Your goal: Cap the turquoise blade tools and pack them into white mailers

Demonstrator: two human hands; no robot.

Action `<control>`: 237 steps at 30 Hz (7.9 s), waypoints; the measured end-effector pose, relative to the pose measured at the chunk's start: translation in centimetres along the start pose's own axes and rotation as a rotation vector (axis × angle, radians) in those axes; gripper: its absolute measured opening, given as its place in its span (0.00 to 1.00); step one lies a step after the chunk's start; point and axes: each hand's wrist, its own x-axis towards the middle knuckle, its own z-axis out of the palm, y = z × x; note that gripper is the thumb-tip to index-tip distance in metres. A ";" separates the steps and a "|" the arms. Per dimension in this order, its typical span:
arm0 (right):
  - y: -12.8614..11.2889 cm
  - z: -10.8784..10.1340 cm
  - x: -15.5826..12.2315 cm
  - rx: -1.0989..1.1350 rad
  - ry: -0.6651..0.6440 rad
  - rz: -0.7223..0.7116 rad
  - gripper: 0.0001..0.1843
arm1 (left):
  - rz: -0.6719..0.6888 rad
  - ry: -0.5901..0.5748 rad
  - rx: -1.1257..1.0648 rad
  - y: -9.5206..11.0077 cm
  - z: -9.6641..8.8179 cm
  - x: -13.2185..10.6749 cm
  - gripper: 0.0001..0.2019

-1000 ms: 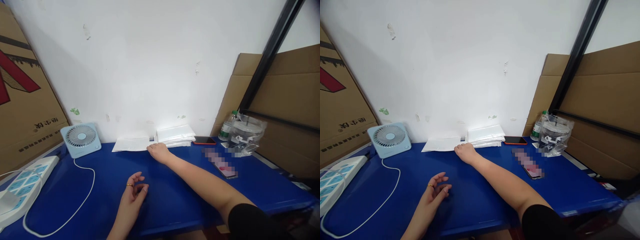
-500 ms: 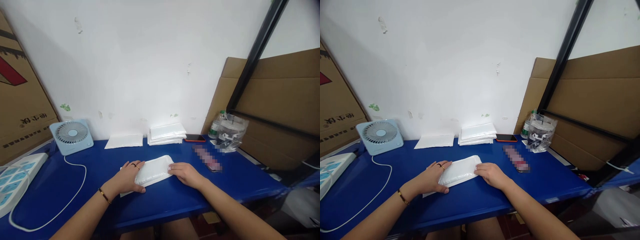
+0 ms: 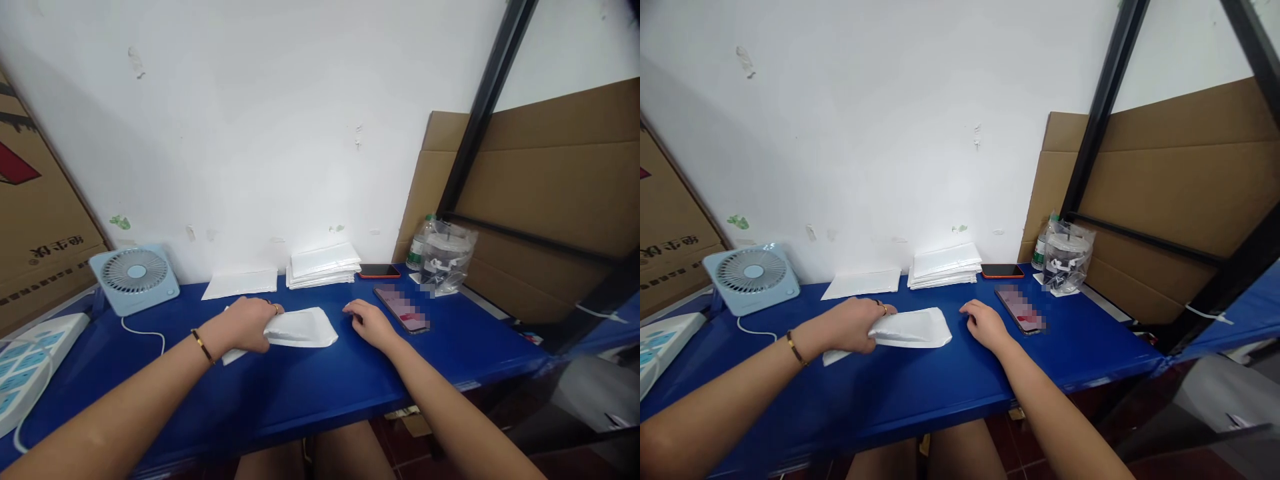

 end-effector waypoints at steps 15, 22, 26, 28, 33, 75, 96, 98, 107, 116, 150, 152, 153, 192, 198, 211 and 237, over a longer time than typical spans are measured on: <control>0.1 -0.7 0.0 0.060 -0.034 0.078 0.18 | -0.021 -0.108 0.204 0.0 -8.0 0.9 0.27; 0.0 -0.8 0.0 0.060 -0.053 0.089 0.18 | -0.071 -0.105 0.169 -0.9 -9.1 0.3 0.28; -0.5 -1.4 -0.2 0.100 -0.080 0.090 0.16 | -0.148 -0.110 0.150 -1.2 -9.8 -0.1 0.30; -1.3 -1.7 -0.1 0.152 -0.134 0.051 0.22 | -0.161 -0.117 0.150 -1.2 -9.9 -0.4 0.30; -4.5 0.3 1.9 0.142 -0.352 -0.089 0.50 | -0.147 -0.124 0.192 -0.7 -9.8 -0.5 0.30; -5.8 4.0 4.1 0.065 -0.355 -0.298 0.30 | -0.384 -0.022 0.117 -11.8 -4.7 -3.1 0.29; 2.3 -0.1 7.5 0.178 -0.465 0.004 0.11 | 0.047 0.047 -0.629 1.8 7.7 3.0 0.33; 2.1 0.3 7.4 0.179 -0.442 -0.005 0.11 | 0.024 0.076 -0.643 1.5 7.3 3.6 0.27; 0.2 0.1 9.5 0.078 -0.580 -0.037 0.07 | -0.207 -0.047 -0.465 -1.5 7.1 6.5 0.07; 0.0 1.7 9.2 0.156 -0.371 0.002 0.12 | -0.172 0.173 -0.409 -0.4 8.3 8.6 0.07; 0.6 -0.7 8.2 0.105 -0.698 -0.028 0.11 | -0.035 0.223 -0.471 -0.3 8.5 8.6 0.11; 0.3 -0.3 8.2 0.092 -0.703 -0.045 0.08 | -0.004 0.146 -0.514 -0.1 8.5 8.3 0.11; 0.2 -0.1 8.2 0.093 -0.699 -0.055 0.07 | -0.002 0.117 -0.531 -0.1 8.6 8.3 0.11; 2.2 -0.2 8.5 -0.020 -0.452 0.058 0.05 | -0.146 0.229 -0.410 -2.1 9.4 8.6 0.14; 2.0 -1.4 8.4 0.034 -0.435 0.097 0.06 | -0.094 0.349 -0.324 -2.7 10.4 9.0 0.17; -1.8 -0.2 7.4 0.111 -0.719 -0.077 0.04 | 0.017 0.323 -0.449 -1.6 9.1 8.0 0.19; 0.7 -0.4 8.1 0.082 -0.389 0.031 0.09 | -0.168 0.313 -0.309 -3.4 9.0 8.0 0.12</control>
